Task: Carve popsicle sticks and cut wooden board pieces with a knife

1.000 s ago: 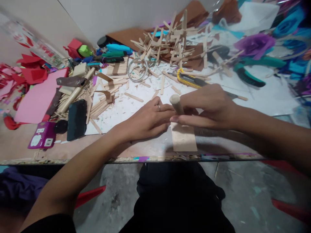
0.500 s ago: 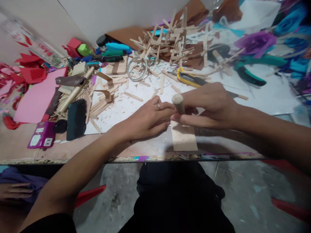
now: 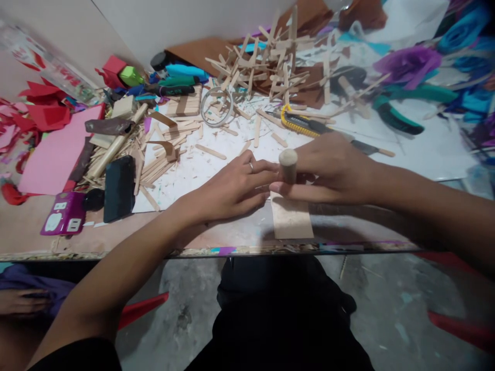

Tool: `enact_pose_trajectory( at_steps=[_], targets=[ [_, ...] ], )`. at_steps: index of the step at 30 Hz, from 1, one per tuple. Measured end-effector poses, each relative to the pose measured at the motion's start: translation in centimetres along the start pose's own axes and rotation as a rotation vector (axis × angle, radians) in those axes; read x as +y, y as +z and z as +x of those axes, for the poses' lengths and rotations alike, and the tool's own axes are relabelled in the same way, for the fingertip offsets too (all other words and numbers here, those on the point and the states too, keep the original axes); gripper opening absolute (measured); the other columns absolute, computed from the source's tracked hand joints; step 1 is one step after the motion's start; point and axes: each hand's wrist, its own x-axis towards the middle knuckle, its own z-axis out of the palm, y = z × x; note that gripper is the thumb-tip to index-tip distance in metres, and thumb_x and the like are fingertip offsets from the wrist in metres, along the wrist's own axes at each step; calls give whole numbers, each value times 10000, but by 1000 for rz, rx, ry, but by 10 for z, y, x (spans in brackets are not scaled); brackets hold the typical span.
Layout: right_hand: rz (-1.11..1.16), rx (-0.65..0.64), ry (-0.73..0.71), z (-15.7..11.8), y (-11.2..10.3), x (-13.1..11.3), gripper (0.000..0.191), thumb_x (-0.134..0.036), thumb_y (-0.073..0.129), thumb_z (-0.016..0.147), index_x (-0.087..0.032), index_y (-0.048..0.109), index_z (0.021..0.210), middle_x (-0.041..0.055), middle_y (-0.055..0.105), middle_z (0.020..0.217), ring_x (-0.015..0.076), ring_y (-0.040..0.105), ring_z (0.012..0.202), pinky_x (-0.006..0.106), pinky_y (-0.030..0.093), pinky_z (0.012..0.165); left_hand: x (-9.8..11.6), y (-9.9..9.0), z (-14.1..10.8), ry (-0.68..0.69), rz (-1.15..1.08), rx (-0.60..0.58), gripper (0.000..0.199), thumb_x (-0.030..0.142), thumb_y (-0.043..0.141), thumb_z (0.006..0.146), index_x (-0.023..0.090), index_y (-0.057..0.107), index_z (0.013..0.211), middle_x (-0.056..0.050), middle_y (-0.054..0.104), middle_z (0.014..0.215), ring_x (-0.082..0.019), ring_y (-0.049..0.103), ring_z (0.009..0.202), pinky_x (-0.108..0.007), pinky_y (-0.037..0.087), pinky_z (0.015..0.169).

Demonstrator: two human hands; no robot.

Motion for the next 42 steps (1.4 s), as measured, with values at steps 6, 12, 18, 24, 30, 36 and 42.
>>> enact_pose_trajectory(
  at_steps=[6,12,18,24,30,36,42],
  targets=[
    [-11,23,-18,-1,-1,0,214,-268,629,1041,-195,588,844,-57,531,634,78,435,529,246,304,573,1,-1,0,-7,18,-8,285,274,470,1059,234,648,1278,-119,691,1343,-291,600,1099,-516,427,1049],
    [-36,-11,11,-4,1,2,255,-349,533,1095,-200,614,905,-47,573,675,77,516,577,238,339,593,4,-3,1,-15,22,-23,278,265,455,1060,221,655,1248,-121,691,1334,-287,590,1076,-513,427,1038],
    [-5,14,-5,-3,1,1,192,-290,612,1060,-191,622,897,-45,581,669,79,490,563,242,326,570,5,-3,-1,-15,8,-11,236,252,454,1064,219,651,1189,-105,705,1230,-269,597,1018,-493,439,1012],
    [6,28,-30,-2,2,1,185,-240,654,1031,-192,587,866,-63,548,655,72,439,552,237,299,560,4,-2,-1,-3,10,-10,275,259,442,1073,225,635,1266,-106,696,1235,-272,600,1051,-488,438,1010],
    [-4,-5,-41,-1,1,0,122,-206,636,1029,-187,600,915,-59,607,710,65,458,574,224,309,584,7,-4,-2,-4,71,-12,257,307,425,1090,233,634,1219,-98,688,1175,-286,572,1049,-498,433,1011],
    [16,-36,-34,-2,2,1,96,-223,642,1025,-201,635,932,-44,641,721,80,491,562,244,337,582,8,-7,-2,-31,45,-40,279,340,417,1088,268,641,1239,-100,681,1180,-305,561,1053,-528,440,1021],
    [12,-8,-38,-2,7,4,159,-242,639,1036,-185,633,887,-50,584,661,80,480,541,239,348,563,4,-7,-6,-24,4,-24,287,347,459,1074,281,647,1282,-101,664,1356,-313,591,1130,-542,426,1070]
  ],
)
